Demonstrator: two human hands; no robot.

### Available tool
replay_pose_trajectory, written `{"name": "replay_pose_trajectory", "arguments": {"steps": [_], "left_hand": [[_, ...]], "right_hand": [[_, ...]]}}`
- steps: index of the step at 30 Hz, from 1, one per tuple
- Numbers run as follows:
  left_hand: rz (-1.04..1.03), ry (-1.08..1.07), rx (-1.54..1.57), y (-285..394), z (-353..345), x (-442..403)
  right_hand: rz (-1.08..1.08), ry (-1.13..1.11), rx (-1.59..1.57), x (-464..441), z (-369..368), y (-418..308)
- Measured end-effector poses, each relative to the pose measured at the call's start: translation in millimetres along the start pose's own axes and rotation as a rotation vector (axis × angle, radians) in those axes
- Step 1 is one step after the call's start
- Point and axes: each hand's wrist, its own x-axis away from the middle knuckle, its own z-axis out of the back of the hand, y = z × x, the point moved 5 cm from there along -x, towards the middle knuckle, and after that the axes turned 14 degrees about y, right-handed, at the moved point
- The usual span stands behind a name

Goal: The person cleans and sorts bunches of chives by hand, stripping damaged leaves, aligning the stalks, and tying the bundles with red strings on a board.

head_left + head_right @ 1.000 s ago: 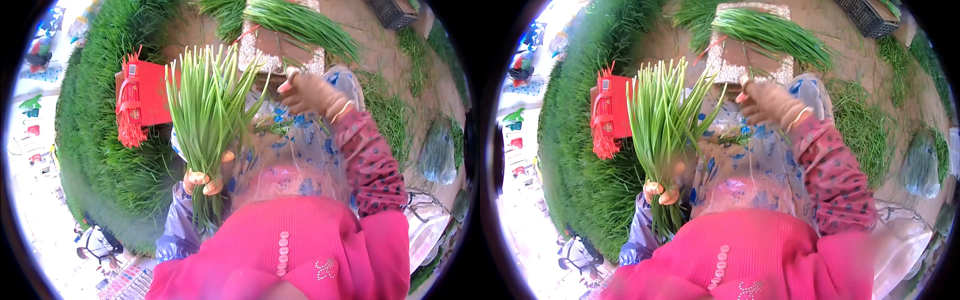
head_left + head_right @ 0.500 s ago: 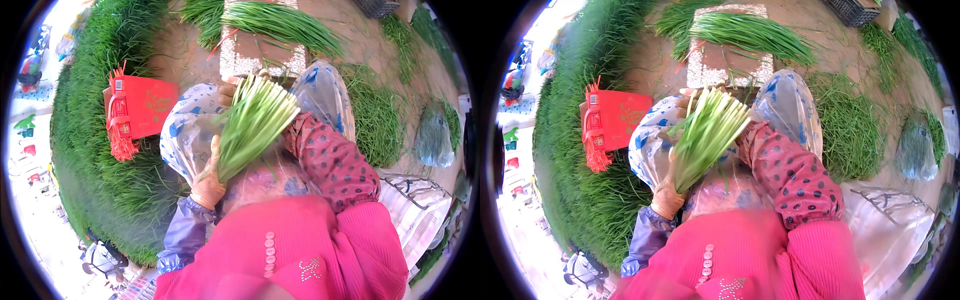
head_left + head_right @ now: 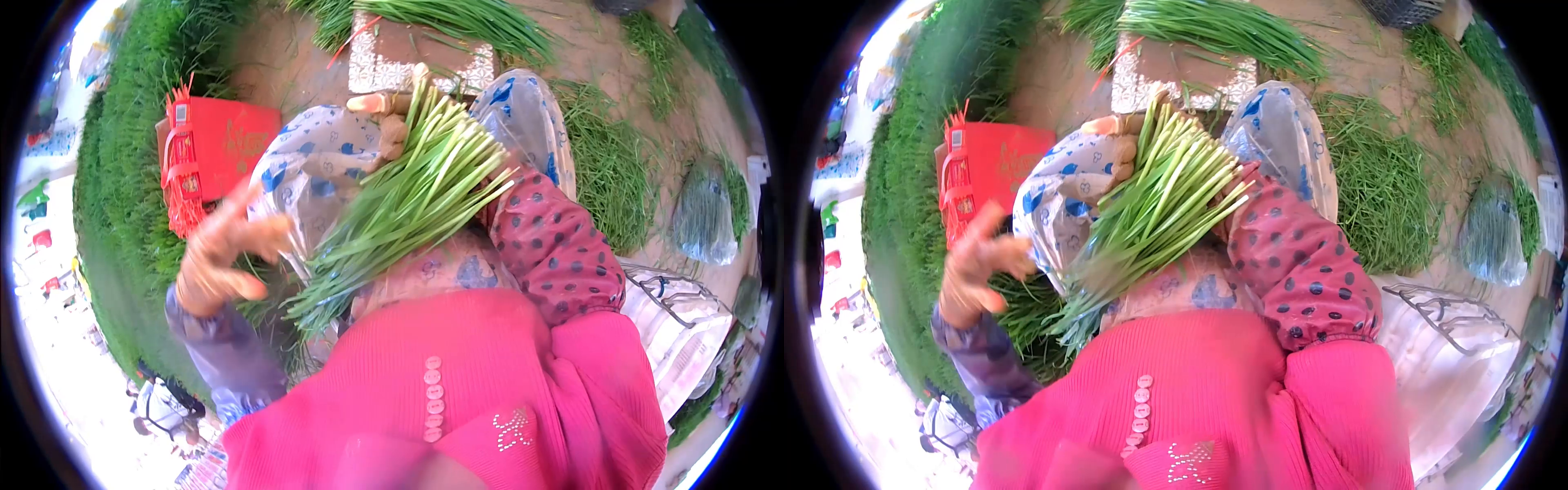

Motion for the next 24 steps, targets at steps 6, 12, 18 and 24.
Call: {"name": "replay_pose_trajectory", "arguments": {"steps": [6,12,18,24], "left_hand": [[-0.241,-0.099,-0.098,-54.4,-54.9,-95.2],[-0.250,-0.267,-0.361,-89.0,-116.5,-101.8],[-0.020,-0.127,0.025,-103.5,-117.3,-96.6],[-0.074,-0.058,-0.012,-86.4,-123.5,-93.1]], "right_hand": [[-0.104,-0.121,-0.022,15.4,-37.0,-4.1],[-0.315,-0.220,-0.105,17.2,-27.9,-19.4],[0.488,0.557,1.165,55.1,-31.1,-123.1],[0.752,-0.035,1.933,66.2,-131.3,-48.5]]}}
